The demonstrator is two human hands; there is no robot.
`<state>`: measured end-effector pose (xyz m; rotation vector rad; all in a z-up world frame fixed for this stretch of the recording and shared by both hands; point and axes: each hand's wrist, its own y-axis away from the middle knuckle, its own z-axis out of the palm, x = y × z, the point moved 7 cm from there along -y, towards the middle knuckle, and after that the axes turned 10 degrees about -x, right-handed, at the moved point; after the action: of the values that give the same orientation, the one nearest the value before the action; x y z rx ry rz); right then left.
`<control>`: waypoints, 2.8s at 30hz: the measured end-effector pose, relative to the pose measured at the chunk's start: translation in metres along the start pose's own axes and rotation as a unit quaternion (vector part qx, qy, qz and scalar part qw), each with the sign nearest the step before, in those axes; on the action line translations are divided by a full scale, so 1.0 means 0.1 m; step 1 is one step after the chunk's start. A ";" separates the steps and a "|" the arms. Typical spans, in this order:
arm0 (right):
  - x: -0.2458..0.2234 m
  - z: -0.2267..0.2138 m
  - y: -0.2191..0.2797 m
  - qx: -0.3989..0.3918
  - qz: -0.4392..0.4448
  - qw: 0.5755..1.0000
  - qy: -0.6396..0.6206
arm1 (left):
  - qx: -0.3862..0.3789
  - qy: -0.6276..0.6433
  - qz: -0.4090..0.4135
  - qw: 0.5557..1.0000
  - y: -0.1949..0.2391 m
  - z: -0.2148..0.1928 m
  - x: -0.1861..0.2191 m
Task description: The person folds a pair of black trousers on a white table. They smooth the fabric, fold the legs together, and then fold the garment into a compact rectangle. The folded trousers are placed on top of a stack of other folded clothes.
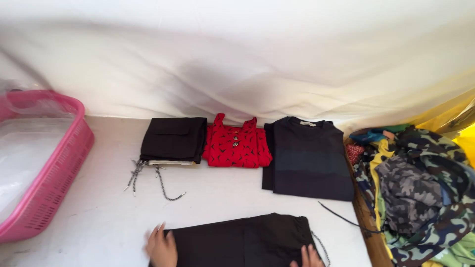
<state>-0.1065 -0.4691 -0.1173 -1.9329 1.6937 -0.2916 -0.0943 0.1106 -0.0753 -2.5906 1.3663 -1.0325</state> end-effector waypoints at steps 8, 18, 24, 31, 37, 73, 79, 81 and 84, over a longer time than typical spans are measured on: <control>-0.56 -0.21 -1.90 -0.296 0.046 0.954 -0.008 | -0.356 -0.171 0.149 0.907 -0.45 0.52 0.69; -0.15 0.32 -1.98 -0.525 0.102 0.844 -0.047 | -0.458 -0.214 0.136 0.852 -0.61 0.29 0.48; 0.20 0.62 -1.99 -0.579 0.024 0.815 0.005 | -0.490 -0.139 0.192 0.839 -0.71 0.10 0.65; -0.22 -1.44 -3.09 -0.251 -0.035 0.963 -0.086 | -0.212 -0.008 0.284 0.935 -1.23 -1.33 1.84; -0.24 -1.59 -2.56 -0.124 -0.051 0.989 -0.059 | -0.034 -0.036 0.379 0.924 -0.74 -1.45 1.55; -0.69 -0.08 -1.77 -0.239 0.013 0.970 -0.037 | -0.159 -0.103 0.081 0.979 0.23 -0.10 0.45; -0.49 0.14 -2.21 -0.271 0.043 0.951 -0.140 | -0.258 -0.004 -0.043 0.965 -0.44 0.10 0.00; -0.39 0.30 -2.21 -0.304 0.051 0.937 -0.165 | -0.277 0.001 -0.018 0.961 -0.57 0.03 -0.03; -0.32 0.39 -2.26 -0.370 0.103 0.911 -0.148 | -0.377 -0.024 -0.108 0.920 -0.59 -0.02 -0.12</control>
<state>0.0984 -0.4151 -0.0232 -2.1071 1.9268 0.7998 -0.0576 0.1562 -0.0613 -3.3298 1.7642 -0.4881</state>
